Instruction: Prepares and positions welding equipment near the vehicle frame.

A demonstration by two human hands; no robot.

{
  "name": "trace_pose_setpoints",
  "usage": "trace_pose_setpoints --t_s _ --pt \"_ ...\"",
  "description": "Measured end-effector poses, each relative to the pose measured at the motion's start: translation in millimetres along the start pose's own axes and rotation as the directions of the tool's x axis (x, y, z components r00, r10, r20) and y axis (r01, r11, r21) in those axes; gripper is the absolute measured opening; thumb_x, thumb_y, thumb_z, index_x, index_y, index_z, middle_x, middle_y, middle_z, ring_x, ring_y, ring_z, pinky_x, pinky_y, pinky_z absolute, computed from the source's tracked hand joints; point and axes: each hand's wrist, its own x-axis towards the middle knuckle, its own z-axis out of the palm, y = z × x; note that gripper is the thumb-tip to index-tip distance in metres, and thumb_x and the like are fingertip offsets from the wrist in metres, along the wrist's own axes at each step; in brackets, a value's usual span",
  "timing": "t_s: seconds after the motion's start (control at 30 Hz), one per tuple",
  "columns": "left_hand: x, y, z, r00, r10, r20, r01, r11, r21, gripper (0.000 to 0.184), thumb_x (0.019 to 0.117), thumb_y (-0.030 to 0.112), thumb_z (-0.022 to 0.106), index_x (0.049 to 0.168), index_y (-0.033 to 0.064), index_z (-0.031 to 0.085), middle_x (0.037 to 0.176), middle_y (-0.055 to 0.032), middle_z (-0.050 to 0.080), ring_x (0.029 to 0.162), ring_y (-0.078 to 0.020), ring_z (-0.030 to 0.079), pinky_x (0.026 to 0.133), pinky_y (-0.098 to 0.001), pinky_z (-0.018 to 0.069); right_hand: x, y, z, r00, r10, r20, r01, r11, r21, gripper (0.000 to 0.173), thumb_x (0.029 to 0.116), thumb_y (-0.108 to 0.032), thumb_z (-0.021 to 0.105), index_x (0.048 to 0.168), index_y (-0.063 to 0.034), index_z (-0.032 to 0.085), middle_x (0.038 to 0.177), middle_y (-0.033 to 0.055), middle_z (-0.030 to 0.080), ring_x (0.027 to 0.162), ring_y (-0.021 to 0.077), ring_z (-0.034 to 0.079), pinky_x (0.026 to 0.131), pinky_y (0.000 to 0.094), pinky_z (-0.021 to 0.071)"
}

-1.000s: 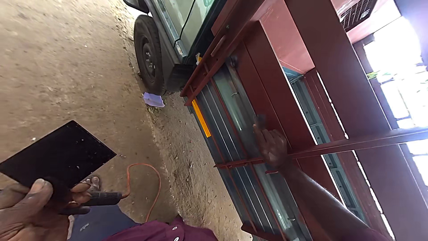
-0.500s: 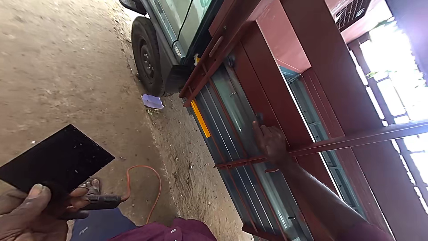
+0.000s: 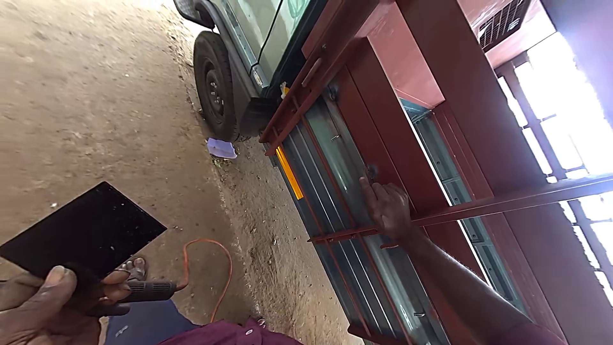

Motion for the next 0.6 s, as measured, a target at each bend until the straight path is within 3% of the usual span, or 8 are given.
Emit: trace_pose_setpoints --t_s 0.13,0.23,0.37,0.47,0.6 --pt "0.3 -3.1 -3.7 1.0 0.007 -0.005 -0.007 1.0 0.009 0.019 0.1109 0.012 0.034 0.12 0.0049 0.049 0.083 -0.0084 0.07 0.068 -0.0197 0.071 0.065 -0.0317 0.0612 -3.5 2.6 8.1 0.996 0.029 0.084 -0.026 0.999 -0.031 0.034 0.1037 -0.007 0.046 0.133 -0.0018 0.062 0.079 0.0137 0.065 0.067 0.0294 0.064 0.064 0.0416 0.0529" --pt "1.1 -3.7 -8.4 1.0 0.0 -0.014 0.0 1.0 -0.008 0.018 0.111 0.013 0.036 0.121 0.0061 0.048 0.084 -0.009 0.07 0.068 -0.0201 0.07 0.065 -0.0318 0.061 -1.7 0.7 3.0 1.0 -0.005 0.012 0.005 1.0 0.015 0.036 0.1033 -0.007 0.047 0.136 -0.002 0.061 0.08 0.0131 0.065 0.069 0.0296 0.064 0.066 0.0423 0.0536" --pt "-2.2 0.2 -1.6 0.999 -0.002 -0.032 0.002 1.0 -0.008 0.018 0.1111 0.012 0.033 0.119 0.006 0.048 0.083 -0.0075 0.07 0.067 -0.0195 0.071 0.064 -0.0305 0.0616 -4.3 1.5 7.2 0.997 0.021 0.072 -0.02 1.0 -0.017 0.034 0.104 -0.008 0.046 0.132 -0.0007 0.063 0.08 0.0135 0.066 0.068 0.0291 0.065 0.064 0.0415 0.0529" --pt "-2.1 -0.5 -4.6 0.999 0.004 -0.032 -0.004 1.0 -0.008 0.018 0.1112 0.012 0.035 0.12 0.005 0.048 0.082 -0.0087 0.07 0.067 -0.0202 0.071 0.065 -0.0315 0.0613 -0.3 0.2 3.6 1.0 -0.005 0.005 0.005 1.0 0.0 0.034 0.1035 -0.008 0.049 0.134 -0.0015 0.062 0.08 0.0125 0.066 0.068 0.0288 0.065 0.066 0.0416 0.0546" --pt "-0.6 -2.2 -3.6 1.0 0.008 -0.03 -0.008 1.0 -0.014 0.017 0.1113 0.012 0.035 0.12 0.006 0.048 0.082 -0.0076 0.069 0.068 -0.0196 0.071 0.065 -0.0311 0.0616 -0.1 -0.5 2.6 0.999 0.005 0.038 -0.005 1.0 -0.011 0.032 0.1022 -0.007 0.049 0.129 0.0 0.065 0.078 0.0131 0.065 0.066 0.0291 0.065 0.063 0.0412 0.053"
